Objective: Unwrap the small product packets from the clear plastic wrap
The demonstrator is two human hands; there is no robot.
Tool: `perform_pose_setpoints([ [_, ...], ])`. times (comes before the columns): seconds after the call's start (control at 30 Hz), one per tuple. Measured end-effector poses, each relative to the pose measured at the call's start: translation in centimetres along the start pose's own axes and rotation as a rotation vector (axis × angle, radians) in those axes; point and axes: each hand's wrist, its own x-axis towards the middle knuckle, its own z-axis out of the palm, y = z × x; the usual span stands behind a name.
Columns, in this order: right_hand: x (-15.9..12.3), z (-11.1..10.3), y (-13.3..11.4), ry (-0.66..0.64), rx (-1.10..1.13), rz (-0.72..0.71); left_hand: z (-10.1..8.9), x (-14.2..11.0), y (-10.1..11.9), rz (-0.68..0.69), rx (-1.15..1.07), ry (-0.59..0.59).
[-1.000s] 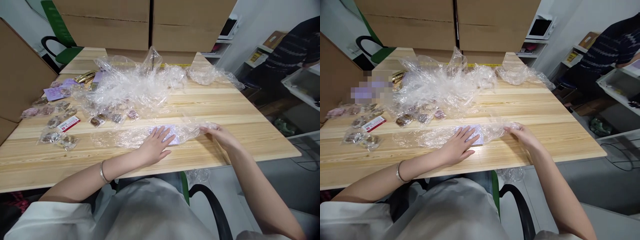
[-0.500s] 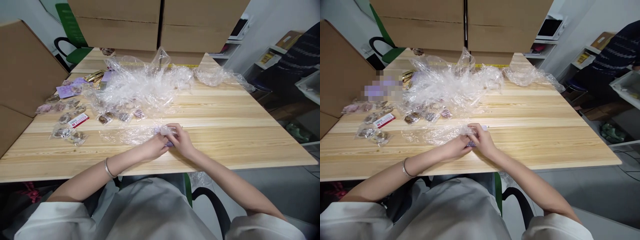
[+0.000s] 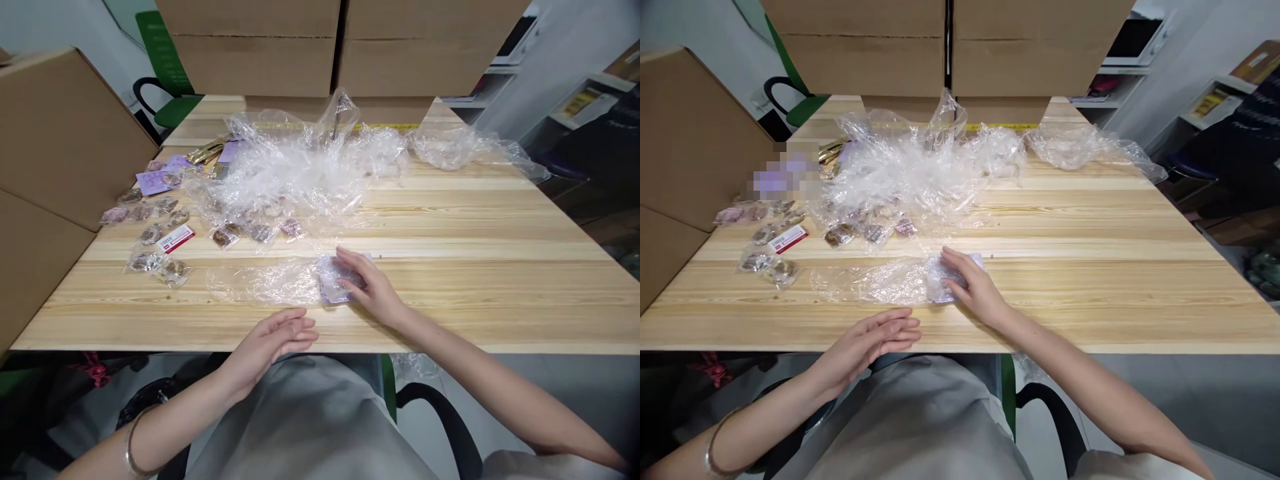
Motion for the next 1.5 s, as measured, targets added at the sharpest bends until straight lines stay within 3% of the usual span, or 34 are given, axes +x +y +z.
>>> perform_pose_setpoints([
  [0.07,0.1,0.1,0.1,-0.036,-0.048,-0.041,0.3,0.4,-0.3,0.039,-0.234,0.085],
  [0.17,0.3,0.1,0.1,-0.045,-0.165,-0.077,0.4,1.7,-0.4,0.239,-0.414,0.242],
  [0.23,0.4,0.1,-0.1,-0.04,-0.217,-0.069,0.3,2.7,-0.3,0.353,-0.421,0.318],
  [0.3,0.4,0.3,-0.4,-0.039,-0.233,-0.045,0.5,3.7,-0.1,0.461,-0.275,0.354],
  [0.37,0.5,0.8,-0.4,-0.018,-0.218,0.036,1.3,4.8,0.2,0.581,0.009,0.307],
  [0.53,0.6,1.6,0.7,0.174,0.022,0.243,5.2,7.7,1.1,0.846,0.782,-0.123],
  [0.6,0.2,0.6,1.3,0.201,0.184,0.224,6.3,8.6,1.3,0.872,1.015,-0.167],
  [0.7,-1.1,-2.6,1.2,0.121,0.33,0.167,7.0,9.3,1.3,0.81,1.285,-0.123],
  [0.8,-2.8,-5.7,-0.3,-0.003,0.151,0.117,7.1,9.4,0.9,0.807,1.465,-0.089],
  [0.87,-3.7,-6.5,-1.2,-0.137,-0.062,0.058,7.3,9.5,0.4,0.832,1.54,-0.082],
  [0.97,-4.3,-5.9,-1.4,-0.352,-0.3,-0.09,7.6,9.8,0.3,0.838,1.61,-0.088],
  [1.03,-4.3,-5.2,-0.9,-0.415,-0.372,-0.144,7.6,10.0,0.8,0.833,1.625,-0.111],
  [1.23,-4.1,-4.6,0.6,-0.408,-0.421,-0.116,5.2,9.8,4.1,0.909,1.611,-0.38],
  [1.37,-3.9,-4.4,0.9,-0.384,-0.457,-0.079,3.0,10.0,4.6,1.053,1.579,-0.311],
  [1.5,-3.2,-4.3,1.4,-0.352,-0.434,-0.042,1.6,10.9,5.1,1.044,1.553,-0.257],
])
